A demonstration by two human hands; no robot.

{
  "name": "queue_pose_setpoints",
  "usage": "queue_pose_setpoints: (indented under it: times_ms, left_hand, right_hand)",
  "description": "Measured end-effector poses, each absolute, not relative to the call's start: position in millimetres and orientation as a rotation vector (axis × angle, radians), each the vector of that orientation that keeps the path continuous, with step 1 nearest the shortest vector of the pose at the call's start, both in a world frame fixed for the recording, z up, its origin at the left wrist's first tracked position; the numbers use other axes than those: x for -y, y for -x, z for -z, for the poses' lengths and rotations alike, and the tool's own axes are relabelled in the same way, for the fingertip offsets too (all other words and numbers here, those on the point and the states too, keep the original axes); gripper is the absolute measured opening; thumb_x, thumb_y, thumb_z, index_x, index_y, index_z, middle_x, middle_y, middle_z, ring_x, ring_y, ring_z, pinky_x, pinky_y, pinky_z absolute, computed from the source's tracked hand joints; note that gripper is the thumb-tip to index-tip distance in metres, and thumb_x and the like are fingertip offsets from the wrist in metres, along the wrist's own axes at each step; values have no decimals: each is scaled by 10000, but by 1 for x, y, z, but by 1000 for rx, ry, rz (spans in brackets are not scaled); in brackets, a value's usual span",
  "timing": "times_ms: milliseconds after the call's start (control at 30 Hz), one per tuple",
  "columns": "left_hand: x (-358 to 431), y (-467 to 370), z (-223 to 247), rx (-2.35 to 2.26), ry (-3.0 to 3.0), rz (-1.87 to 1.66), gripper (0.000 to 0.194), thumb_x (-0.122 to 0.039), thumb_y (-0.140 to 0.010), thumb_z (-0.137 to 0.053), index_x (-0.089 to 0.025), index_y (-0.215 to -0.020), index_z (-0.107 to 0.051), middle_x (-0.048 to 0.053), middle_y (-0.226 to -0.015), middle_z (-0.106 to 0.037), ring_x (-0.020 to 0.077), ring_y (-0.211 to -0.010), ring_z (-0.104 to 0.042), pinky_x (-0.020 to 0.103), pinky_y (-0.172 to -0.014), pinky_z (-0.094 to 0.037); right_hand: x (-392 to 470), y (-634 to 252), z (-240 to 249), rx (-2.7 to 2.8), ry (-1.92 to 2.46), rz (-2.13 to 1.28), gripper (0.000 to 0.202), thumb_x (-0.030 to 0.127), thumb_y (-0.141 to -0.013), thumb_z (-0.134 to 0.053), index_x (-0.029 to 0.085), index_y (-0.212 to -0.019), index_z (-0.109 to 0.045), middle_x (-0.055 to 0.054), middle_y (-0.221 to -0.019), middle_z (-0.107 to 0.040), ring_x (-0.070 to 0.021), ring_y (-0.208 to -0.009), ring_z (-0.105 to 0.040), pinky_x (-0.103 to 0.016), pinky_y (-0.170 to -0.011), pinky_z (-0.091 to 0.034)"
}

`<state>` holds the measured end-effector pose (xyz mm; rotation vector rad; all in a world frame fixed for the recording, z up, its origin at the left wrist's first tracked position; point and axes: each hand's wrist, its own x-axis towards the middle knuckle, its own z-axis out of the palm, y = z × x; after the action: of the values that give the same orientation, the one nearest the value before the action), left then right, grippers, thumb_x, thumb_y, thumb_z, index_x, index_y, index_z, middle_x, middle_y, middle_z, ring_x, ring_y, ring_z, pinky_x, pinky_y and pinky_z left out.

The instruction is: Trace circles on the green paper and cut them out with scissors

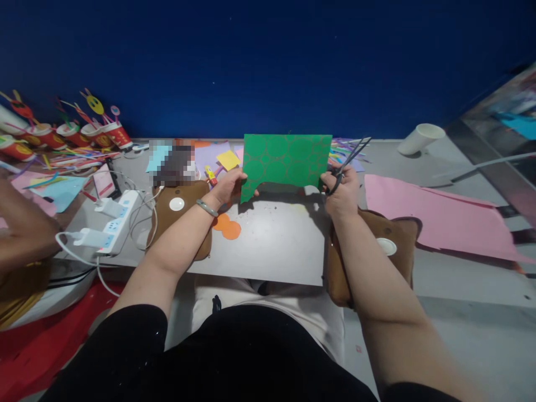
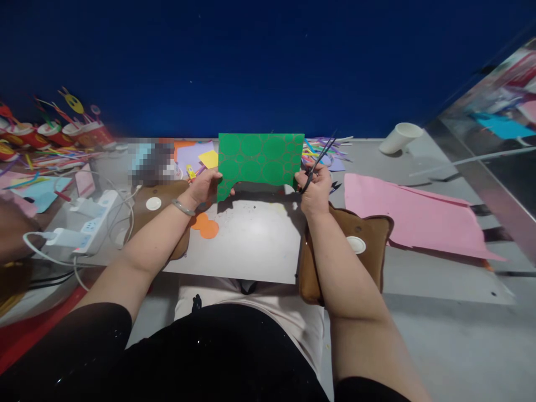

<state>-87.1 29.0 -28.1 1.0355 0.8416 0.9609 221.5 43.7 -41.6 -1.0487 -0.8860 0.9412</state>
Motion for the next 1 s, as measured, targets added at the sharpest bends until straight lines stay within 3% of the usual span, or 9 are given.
queue_pose_setpoints:
  times_ms: [167, 433, 767, 1000]
  left_hand:
    - [-22, 84, 17, -890, -1113, -951, 433, -424, -653, -786, -155, -961, -641, 110, -876, -820, 197, -622, -750, 300, -589, -589]
    - [-23, 84, 22, -946, -1181, -953, 364, -397, -793, -781, -144, -1023, -656, 160, -967, -852, 176, -632, -756, 256, -546, -551]
    - [-22, 84, 24, -962, -1178, -946, 384, -381, -725, -785, -131, -994, -677, 147, -879, -841, 229, -662, -792, 262, -503, -561]
    - [-20, 81, 20, -978, -1113, -998, 310, -316, -746, -750, -140, -988, -674, 107, -833, -818, 169, -610, -738, 229, -518, -516]
  right_hand:
    - [-46, -226, 48, 924, 1032, -946, 532, 317, -573, -883, 271, -998, -567, 90, -685, -599, -86, -505, -458, -255, -478, -358]
    - [-48, -227, 51, 967, 996, -947, 530, 369, -591, -919, 272, -973, -564, 82, -690, -614, -81, -488, -470, -245, -455, -392]
    - [-44, -225, 46, 1006, 1025, -975, 597, 420, -588, -934, 272, -1001, -530, 93, -689, -590, -91, -498, -472, -243, -474, -378]
    - [-40, -221, 39, 1023, 1054, -1024, 624, 415, -542, -933, 265, -985, -520, 99, -684, -571, -82, -496, -467, -231, -469, -356]
